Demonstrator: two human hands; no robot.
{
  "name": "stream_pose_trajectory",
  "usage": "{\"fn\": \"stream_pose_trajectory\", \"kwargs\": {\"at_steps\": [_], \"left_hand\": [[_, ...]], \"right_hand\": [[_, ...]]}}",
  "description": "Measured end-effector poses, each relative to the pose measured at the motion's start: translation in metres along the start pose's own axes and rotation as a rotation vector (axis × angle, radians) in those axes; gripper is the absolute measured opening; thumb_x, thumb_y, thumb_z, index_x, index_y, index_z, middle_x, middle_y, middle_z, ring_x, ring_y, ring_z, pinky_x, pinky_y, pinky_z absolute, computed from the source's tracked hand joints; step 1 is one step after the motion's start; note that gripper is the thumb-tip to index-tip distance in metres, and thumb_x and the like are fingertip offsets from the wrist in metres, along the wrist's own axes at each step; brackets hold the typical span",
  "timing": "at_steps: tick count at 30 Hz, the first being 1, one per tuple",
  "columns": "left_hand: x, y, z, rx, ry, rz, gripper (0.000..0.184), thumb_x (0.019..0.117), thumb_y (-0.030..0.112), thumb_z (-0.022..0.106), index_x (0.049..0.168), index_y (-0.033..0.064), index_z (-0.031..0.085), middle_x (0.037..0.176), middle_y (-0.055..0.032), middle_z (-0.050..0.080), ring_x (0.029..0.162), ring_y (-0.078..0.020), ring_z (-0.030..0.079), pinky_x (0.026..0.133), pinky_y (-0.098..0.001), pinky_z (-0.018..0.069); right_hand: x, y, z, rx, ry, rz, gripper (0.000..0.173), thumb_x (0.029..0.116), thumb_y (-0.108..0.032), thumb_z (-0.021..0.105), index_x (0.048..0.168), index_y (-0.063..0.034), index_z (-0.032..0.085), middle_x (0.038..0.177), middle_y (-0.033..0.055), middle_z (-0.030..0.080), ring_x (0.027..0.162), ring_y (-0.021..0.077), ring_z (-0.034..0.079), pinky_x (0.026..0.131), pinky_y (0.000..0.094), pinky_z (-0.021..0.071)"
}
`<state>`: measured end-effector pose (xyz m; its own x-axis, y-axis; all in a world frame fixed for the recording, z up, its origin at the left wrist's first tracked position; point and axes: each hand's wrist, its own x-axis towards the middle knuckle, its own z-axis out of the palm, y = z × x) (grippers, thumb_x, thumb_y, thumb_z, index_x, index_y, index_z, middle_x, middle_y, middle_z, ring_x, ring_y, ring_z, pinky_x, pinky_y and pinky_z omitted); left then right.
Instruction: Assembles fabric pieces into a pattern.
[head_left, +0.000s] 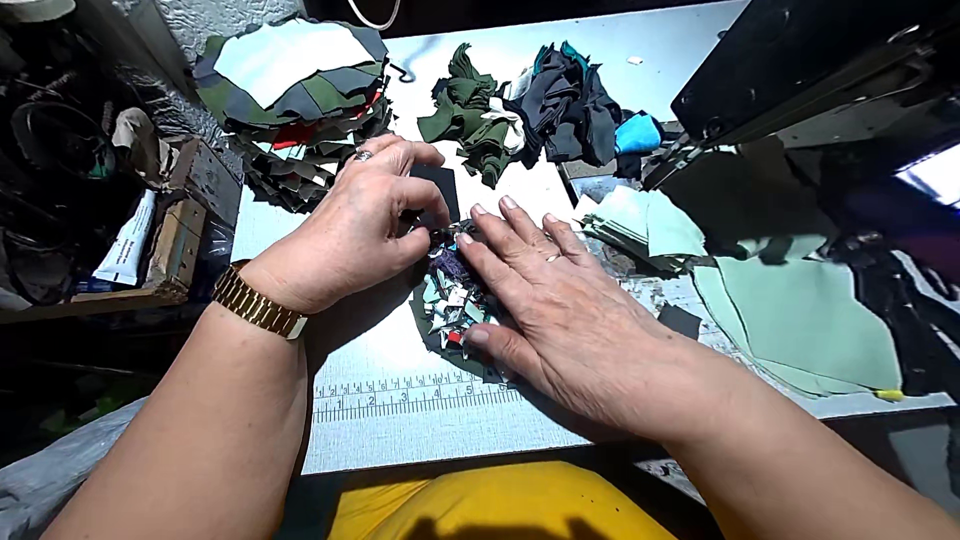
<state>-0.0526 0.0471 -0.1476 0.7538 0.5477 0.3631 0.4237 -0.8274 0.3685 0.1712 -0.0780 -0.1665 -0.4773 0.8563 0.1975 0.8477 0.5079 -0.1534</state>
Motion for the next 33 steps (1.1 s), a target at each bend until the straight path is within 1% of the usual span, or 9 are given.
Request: {"fn": "stream_pose_trajectory", "kwargs": {"at_steps": [14, 15, 17, 19, 21, 24, 26, 30, 33], "left_hand": [[0.001, 0.003, 0.002, -0.044, 0.077, 0.032, 0.017, 0.0865, 0.009, 0.058, 0.091, 0.0117, 0.074, 0.135, -0.0124, 0.062, 0.136, -0.0263, 0.049, 0.114, -0.0423, 0.0385], [0.001, 0.004, 0.002, -0.047, 0.08, 0.033, 0.016, 0.0864, 0.009, 0.058, 0.091, 0.0111, 0.073, 0.134, -0.0129, 0.062, 0.135, -0.026, 0.05, 0.113, -0.042, 0.0389], [0.002, 0.007, 0.003, -0.063, 0.087, 0.044, 0.017, 0.0863, 0.009, 0.057, 0.092, 0.0098, 0.073, 0.135, -0.0141, 0.062, 0.134, -0.0253, 0.051, 0.113, -0.041, 0.0388], [0.001, 0.008, 0.004, -0.079, 0.111, 0.068, 0.017, 0.0875, 0.01, 0.058, 0.092, 0.0095, 0.074, 0.134, -0.0153, 0.062, 0.133, -0.0251, 0.052, 0.112, -0.0397, 0.0393], [0.001, 0.01, 0.004, -0.108, 0.117, 0.115, 0.016, 0.0875, 0.01, 0.058, 0.089, 0.0103, 0.074, 0.134, -0.0165, 0.062, 0.134, -0.0262, 0.051, 0.113, -0.0403, 0.0385], [0.003, 0.018, 0.008, -0.157, 0.059, 0.184, 0.015, 0.0852, 0.013, 0.061, 0.087, 0.0128, 0.076, 0.134, -0.0159, 0.061, 0.137, -0.0288, 0.048, 0.115, -0.0436, 0.0378], [0.005, 0.023, 0.014, -0.173, 0.005, 0.208, 0.016, 0.0858, 0.017, 0.062, 0.088, 0.0137, 0.078, 0.135, -0.0165, 0.062, 0.138, -0.0317, 0.047, 0.115, -0.0477, 0.0374], [0.006, 0.032, 0.025, -0.179, -0.076, 0.208, 0.017, 0.089, 0.023, 0.064, 0.093, 0.0182, 0.08, 0.138, -0.0139, 0.061, 0.141, -0.0322, 0.044, 0.117, -0.0521, 0.0359], [0.006, 0.035, 0.028, -0.174, -0.105, 0.214, 0.018, 0.0906, 0.027, 0.066, 0.095, 0.0193, 0.081, 0.14, -0.0129, 0.06, 0.143, -0.0317, 0.043, 0.119, -0.0548, 0.0327]], "right_hand": [[-0.004, -0.019, 0.014, 0.096, -0.053, -0.063, 0.08, 0.104, -0.065, 0.024, 0.161, -0.0101, 0.038, 0.168, 0.0136, 0.029, 0.158, 0.0311, 0.018, 0.126, 0.0608, 0.0113], [-0.004, -0.017, 0.009, 0.179, -0.055, -0.055, 0.076, 0.1053, -0.063, 0.027, 0.16, -0.0114, 0.039, 0.168, 0.0123, 0.031, 0.158, 0.0289, 0.02, 0.127, 0.0587, 0.0122], [-0.006, -0.008, -0.007, 0.421, 0.023, -0.023, 0.06, 0.1087, -0.048, 0.033, 0.155, -0.0125, 0.049, 0.162, 0.0087, 0.041, 0.153, 0.0225, 0.033, 0.125, 0.0515, 0.0251], [-0.011, 0.01, -0.027, 0.568, 0.152, 0.022, 0.046, 0.1105, -0.03, 0.036, 0.146, -0.0093, 0.057, 0.152, 0.0045, 0.053, 0.142, 0.0131, 0.048, 0.118, 0.035, 0.0414], [-0.018, 0.03, -0.037, 0.516, 0.312, 0.072, 0.032, 0.1063, -0.015, 0.048, 0.127, -0.0029, 0.068, 0.127, 0.0061, 0.066, 0.117, 0.0082, 0.063, 0.1, 0.0238, 0.0532], [-0.03, 0.047, -0.037, 0.428, 0.375, 0.128, 0.014, 0.0965, -0.01, 0.064, 0.103, -0.0052, 0.075, 0.101, 0.0038, 0.068, 0.086, 0.0036, 0.063, 0.075, 0.0152, 0.0542], [-0.032, 0.045, -0.031, 0.385, 0.335, 0.101, 0.012, 0.0937, -0.013, 0.066, 0.098, -0.0082, 0.076, 0.095, 0.0016, 0.067, 0.084, 0.0042, 0.064, 0.074, 0.0173, 0.0553], [-0.029, 0.034, -0.017, 0.276, 0.248, 0.07, 0.016, 0.0929, -0.018, 0.067, 0.102, -0.0112, 0.078, 0.093, -0.0003, 0.064, 0.08, 0.0055, 0.061, 0.068, 0.0185, 0.0527], [-0.026, 0.035, -0.016, 0.253, 0.27, 0.059, 0.015, 0.0933, -0.013, 0.064, 0.098, -0.0095, 0.078, 0.09, 0.0005, 0.062, 0.079, 0.005, 0.06, 0.066, 0.0167, 0.0503]]}}
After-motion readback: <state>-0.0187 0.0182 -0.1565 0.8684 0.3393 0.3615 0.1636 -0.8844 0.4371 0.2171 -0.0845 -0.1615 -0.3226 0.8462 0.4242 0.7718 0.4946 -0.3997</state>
